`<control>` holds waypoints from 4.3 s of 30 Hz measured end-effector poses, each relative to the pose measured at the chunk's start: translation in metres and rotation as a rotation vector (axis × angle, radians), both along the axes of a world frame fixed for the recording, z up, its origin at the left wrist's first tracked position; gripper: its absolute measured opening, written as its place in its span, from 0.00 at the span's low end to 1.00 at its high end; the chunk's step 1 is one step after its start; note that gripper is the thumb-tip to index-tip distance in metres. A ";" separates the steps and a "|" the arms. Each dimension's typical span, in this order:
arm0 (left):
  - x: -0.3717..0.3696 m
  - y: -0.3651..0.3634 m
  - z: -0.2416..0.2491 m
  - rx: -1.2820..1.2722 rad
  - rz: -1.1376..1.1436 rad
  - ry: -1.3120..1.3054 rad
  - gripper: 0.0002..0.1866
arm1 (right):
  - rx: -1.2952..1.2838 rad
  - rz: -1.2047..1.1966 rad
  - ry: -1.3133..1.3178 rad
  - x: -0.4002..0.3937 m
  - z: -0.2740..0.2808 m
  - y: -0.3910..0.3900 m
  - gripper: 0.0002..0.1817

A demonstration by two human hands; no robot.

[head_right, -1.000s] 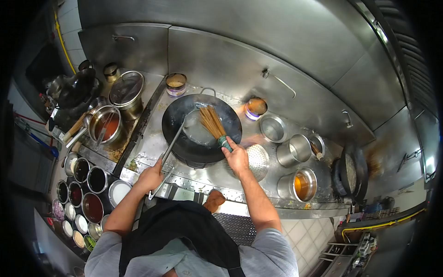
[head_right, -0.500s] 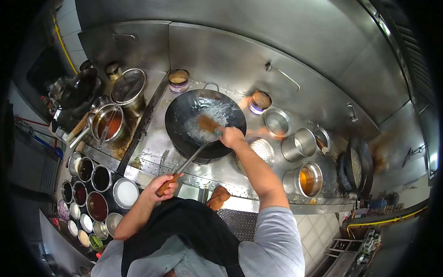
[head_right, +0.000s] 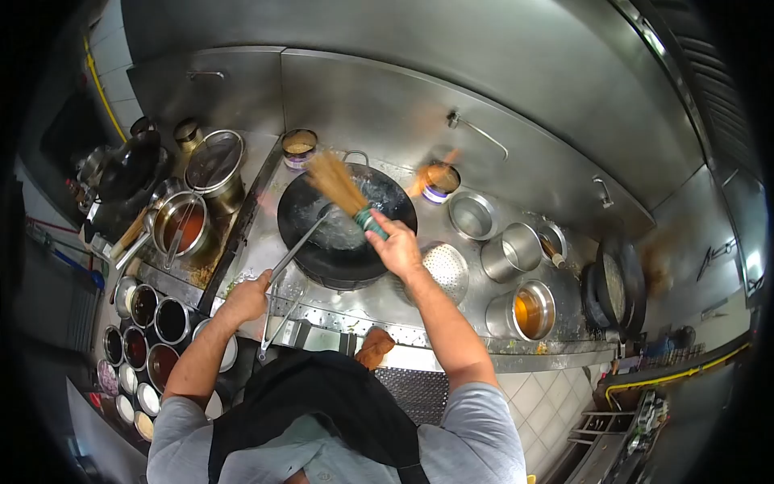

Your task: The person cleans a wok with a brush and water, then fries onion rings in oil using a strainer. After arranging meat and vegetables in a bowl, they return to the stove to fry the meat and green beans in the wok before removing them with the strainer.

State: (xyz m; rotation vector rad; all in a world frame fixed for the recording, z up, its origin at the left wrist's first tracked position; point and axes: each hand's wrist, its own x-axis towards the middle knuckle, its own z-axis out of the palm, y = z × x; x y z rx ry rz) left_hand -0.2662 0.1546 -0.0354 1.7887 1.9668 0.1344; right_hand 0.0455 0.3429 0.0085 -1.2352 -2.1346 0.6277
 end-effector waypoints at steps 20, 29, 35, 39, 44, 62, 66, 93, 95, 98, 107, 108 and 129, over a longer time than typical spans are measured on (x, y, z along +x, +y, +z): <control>-0.011 -0.029 -0.022 0.079 0.171 0.222 0.09 | -0.018 0.114 -0.407 0.069 -0.105 0.093 0.24; 0.003 -0.062 0.005 0.092 0.242 0.253 0.12 | 0.090 0.282 -0.527 0.042 -0.061 0.055 0.29; 0.006 -0.077 -0.001 0.129 0.285 0.274 0.11 | -0.100 0.349 0.034 0.040 -0.086 0.074 0.26; 0.009 -0.073 -0.028 0.124 0.389 0.258 0.08 | -0.173 0.338 -0.445 0.032 -0.105 0.077 0.26; -0.005 -0.075 -0.028 0.184 0.321 0.281 0.09 | -0.317 -0.020 0.227 0.026 -0.117 0.059 0.24; -0.024 -0.022 -0.007 0.214 0.202 0.222 0.12 | -0.346 -0.110 -0.051 -0.003 -0.053 0.016 0.25; -0.033 -0.020 -0.013 0.268 0.157 0.213 0.10 | -0.337 -0.117 -0.215 -0.001 -0.074 0.030 0.25; -0.054 -0.076 -0.095 0.341 0.402 -0.399 0.11 | -0.204 -0.267 0.537 0.013 -0.044 -0.040 0.25; -0.045 -0.068 -0.079 0.076 0.540 -0.799 0.10 | -0.412 -0.240 0.344 0.015 -0.052 -0.026 0.25; -0.026 -0.048 -0.054 0.067 0.506 -0.774 0.07 | -0.383 -0.361 0.349 0.039 -0.070 -0.023 0.25; 0.027 0.014 -0.034 -0.419 0.644 -1.205 0.11 | -0.497 -0.617 0.809 0.088 -0.074 -0.134 0.23; 0.021 0.019 -0.040 -0.585 0.663 -1.457 0.12 | -0.521 -0.683 0.831 0.089 -0.060 -0.149 0.22; 0.393 0.059 0.002 0.226 -0.310 -0.521 0.32 | -0.203 -1.188 1.229 0.294 -0.097 -0.337 0.32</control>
